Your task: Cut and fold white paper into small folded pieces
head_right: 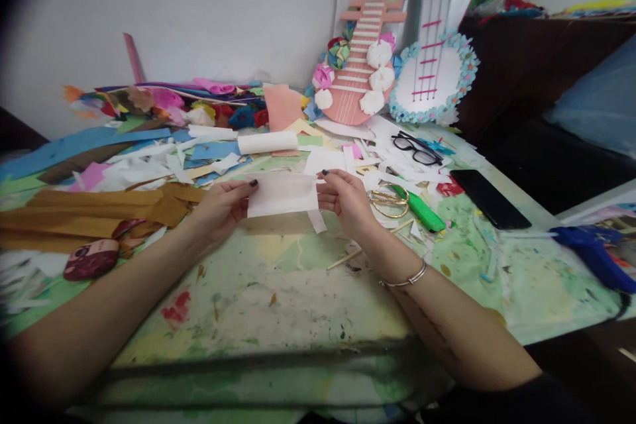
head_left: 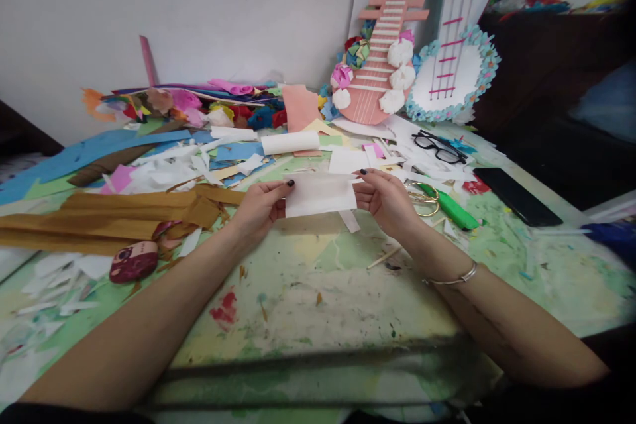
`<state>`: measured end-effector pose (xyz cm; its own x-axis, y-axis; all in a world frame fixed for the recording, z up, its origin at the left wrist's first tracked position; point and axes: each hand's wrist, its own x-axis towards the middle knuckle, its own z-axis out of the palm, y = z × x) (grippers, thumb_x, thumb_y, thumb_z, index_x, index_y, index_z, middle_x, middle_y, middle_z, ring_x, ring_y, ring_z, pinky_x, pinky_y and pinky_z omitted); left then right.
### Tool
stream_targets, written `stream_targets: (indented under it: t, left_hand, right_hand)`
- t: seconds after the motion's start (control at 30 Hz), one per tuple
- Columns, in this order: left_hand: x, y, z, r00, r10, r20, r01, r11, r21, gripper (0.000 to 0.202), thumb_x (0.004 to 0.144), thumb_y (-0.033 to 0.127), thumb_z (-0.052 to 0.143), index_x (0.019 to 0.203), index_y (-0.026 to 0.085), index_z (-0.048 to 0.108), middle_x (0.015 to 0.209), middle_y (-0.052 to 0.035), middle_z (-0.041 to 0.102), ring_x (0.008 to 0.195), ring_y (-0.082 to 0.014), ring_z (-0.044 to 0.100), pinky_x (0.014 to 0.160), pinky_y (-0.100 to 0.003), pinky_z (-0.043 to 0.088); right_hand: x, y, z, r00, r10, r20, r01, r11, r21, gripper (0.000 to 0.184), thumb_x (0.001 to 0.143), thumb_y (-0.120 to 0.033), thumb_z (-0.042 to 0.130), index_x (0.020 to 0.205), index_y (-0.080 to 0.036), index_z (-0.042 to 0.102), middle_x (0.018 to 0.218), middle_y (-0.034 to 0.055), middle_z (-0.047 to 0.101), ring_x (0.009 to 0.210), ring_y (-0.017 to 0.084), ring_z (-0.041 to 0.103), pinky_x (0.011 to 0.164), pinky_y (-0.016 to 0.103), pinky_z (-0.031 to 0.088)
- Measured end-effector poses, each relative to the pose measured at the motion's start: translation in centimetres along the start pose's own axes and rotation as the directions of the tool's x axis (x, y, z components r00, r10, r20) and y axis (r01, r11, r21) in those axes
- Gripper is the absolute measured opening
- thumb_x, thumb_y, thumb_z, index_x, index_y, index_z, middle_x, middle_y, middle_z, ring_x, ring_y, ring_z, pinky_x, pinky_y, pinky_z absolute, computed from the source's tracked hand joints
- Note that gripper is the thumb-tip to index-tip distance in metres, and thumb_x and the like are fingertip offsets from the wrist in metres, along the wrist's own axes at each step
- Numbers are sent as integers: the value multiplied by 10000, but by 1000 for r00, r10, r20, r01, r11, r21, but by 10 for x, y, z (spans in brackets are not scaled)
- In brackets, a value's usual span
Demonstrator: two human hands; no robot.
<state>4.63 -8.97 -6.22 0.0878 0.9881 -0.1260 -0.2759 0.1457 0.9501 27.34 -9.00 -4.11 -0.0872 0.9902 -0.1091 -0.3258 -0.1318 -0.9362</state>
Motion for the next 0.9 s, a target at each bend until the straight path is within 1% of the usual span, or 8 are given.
stream_targets:
  t: [0.13,0.27,0.37,0.5,0.6,0.73,0.8,0.9]
  left_hand:
    - [-2,3,3,987,-158,-36,158,987,4,73,703,179,696,717,112,670,661,-46,669,555,-120,616,538,-233,529]
    - [-4,5,5,989,-144,-11,145,989,26,106,693,203,724,714,113,674,666,-36,664,557,-112,610,541,-227,526]
    - [-5,3,3,997,-72,6,72,996,59,198,641,268,790,722,120,687,690,-28,667,570,-103,599,567,-228,518]
    - [-4,3,0,998,40,-43,-35,991,127,293,579,343,833,725,130,694,696,-29,672,582,-110,592,565,-232,500]
    - [-2,4,-1,983,138,-124,-108,968,226,343,537,386,849,700,132,686,656,-25,660,566,-112,573,556,-240,498]
    - [0,5,-4,956,249,-156,-186,924,335,335,544,426,836,675,150,699,634,-23,651,581,-117,558,596,-257,507]
    - [1,5,-5,931,334,-147,-251,879,405,285,576,415,820,666,167,713,731,-44,685,681,-148,600,681,-284,515]
    - [0,6,-6,890,448,-85,-372,821,434,191,638,360,795,645,186,718,1036,-68,702,1003,-211,610,881,-323,474]
  right_hand:
    - [-1,1,0,1000,12,16,-12,999,-39,298,620,-286,729,858,-215,566,624,-21,627,509,108,563,518,245,470]
    - [0,5,-3,997,-73,30,76,988,-134,302,578,-204,753,811,-212,561,649,-46,622,561,87,543,549,223,463]
    - [3,8,-7,989,-141,44,147,968,-205,202,598,-212,738,734,-195,590,677,-27,632,616,98,553,592,242,466]
    - [6,11,-9,973,-199,116,224,934,-278,184,616,-222,745,782,-193,671,699,-20,614,631,96,529,603,250,433]
    - [6,11,-8,959,-244,143,279,896,-345,190,621,-212,748,804,-190,704,652,-31,569,601,89,488,584,254,398]
    - [5,10,-7,953,-282,109,302,866,-400,164,626,-197,738,790,-192,727,665,-16,590,624,104,509,619,278,413]
    - [4,10,-7,948,-303,93,314,856,-411,168,627,-201,742,795,-198,735,685,-8,608,636,111,518,632,286,418]
    - [4,8,-8,935,-343,94,348,827,-442,187,635,-219,751,821,-202,743,681,-12,600,618,105,502,621,284,403]
